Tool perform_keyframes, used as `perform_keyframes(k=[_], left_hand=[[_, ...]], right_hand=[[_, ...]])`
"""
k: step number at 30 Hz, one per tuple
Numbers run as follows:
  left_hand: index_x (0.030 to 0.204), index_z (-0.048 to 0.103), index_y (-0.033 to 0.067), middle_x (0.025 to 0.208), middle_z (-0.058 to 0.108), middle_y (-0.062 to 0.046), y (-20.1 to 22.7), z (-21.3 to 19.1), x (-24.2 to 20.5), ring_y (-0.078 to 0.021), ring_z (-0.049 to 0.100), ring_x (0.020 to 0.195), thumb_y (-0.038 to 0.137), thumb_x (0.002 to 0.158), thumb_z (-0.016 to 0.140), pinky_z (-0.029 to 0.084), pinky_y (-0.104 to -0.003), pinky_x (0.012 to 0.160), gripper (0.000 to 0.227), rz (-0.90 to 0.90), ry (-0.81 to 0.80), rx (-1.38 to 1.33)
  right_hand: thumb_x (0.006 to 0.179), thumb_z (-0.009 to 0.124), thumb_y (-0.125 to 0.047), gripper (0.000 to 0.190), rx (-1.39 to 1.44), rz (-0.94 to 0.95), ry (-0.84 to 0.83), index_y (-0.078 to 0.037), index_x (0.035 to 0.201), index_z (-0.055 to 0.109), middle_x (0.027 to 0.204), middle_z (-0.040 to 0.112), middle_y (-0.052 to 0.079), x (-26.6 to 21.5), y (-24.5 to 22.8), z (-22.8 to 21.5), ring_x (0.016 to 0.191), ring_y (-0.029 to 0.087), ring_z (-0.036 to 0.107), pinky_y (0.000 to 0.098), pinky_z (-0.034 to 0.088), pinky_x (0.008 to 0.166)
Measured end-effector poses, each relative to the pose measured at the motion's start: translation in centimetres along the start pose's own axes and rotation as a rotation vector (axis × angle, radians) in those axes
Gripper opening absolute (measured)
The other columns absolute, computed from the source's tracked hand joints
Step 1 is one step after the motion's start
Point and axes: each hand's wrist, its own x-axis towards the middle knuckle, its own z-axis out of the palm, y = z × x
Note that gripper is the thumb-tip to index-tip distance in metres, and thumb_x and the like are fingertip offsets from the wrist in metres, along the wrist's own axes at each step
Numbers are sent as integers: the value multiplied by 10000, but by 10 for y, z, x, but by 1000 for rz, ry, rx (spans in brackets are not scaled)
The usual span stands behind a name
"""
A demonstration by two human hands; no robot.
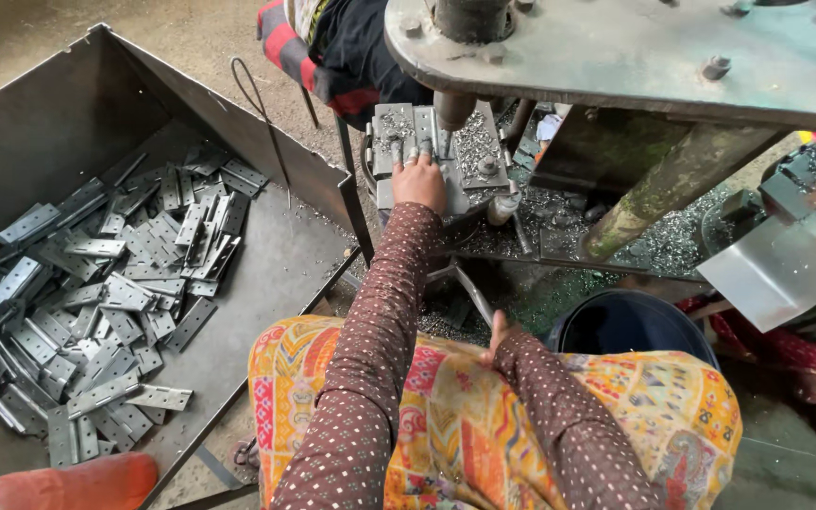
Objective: The person repeatedly picks up small metal brackets from a bin, places them under a drill press, and operates the machine to drill holes. After each cycle, the person removes the processed bracket and returns it to the bin.
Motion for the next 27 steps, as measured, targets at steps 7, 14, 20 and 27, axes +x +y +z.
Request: perform_keyframes(k=[7, 14, 20, 27], left_hand=[[794, 736, 119, 863, 713, -94, -15, -20, -22, -273, 702, 726, 214, 802, 668, 541, -477, 678, 117, 76, 164, -125], [1077, 662, 88, 1114, 642, -97, -43, -40, -198, -314, 639, 1066, 246, 857, 682, 511, -420, 937, 272, -76, 542, -595], [1189, 651, 106, 1192, 630, -130, -73, -63, -198, -344, 623, 1109, 335, 996, 601, 519, -445, 949, 304, -448, 621, -958], [1267, 649, 168, 1164, 645, -129, -200, -58, -211, -369, 619, 1043, 496, 942, 579, 514, -514, 867, 467, -759, 789, -445]], right_hand=[[941, 679, -413, 441, -17, -33, 214, -102, 1226, 552, 1074, 659, 206, 12, 18, 21, 959, 425, 680, 527, 558, 802], [930, 702, -351, 370, -97, -422, 941, -116, 1205, 625, 1009, 672, 163, -54, 19, -49, 904, 390, 671, 502, 546, 798], [925, 717, -430, 353, -275, -329, 975, -164, 1150, 664, 1048, 710, 101, -45, 12, -49, 928, 368, 688, 495, 536, 747], [1088, 638, -508, 324, -317, -287, 853, -194, 1142, 697, 807, 716, 95, 31, 96, -51, 754, 313, 701, 471, 536, 746]])
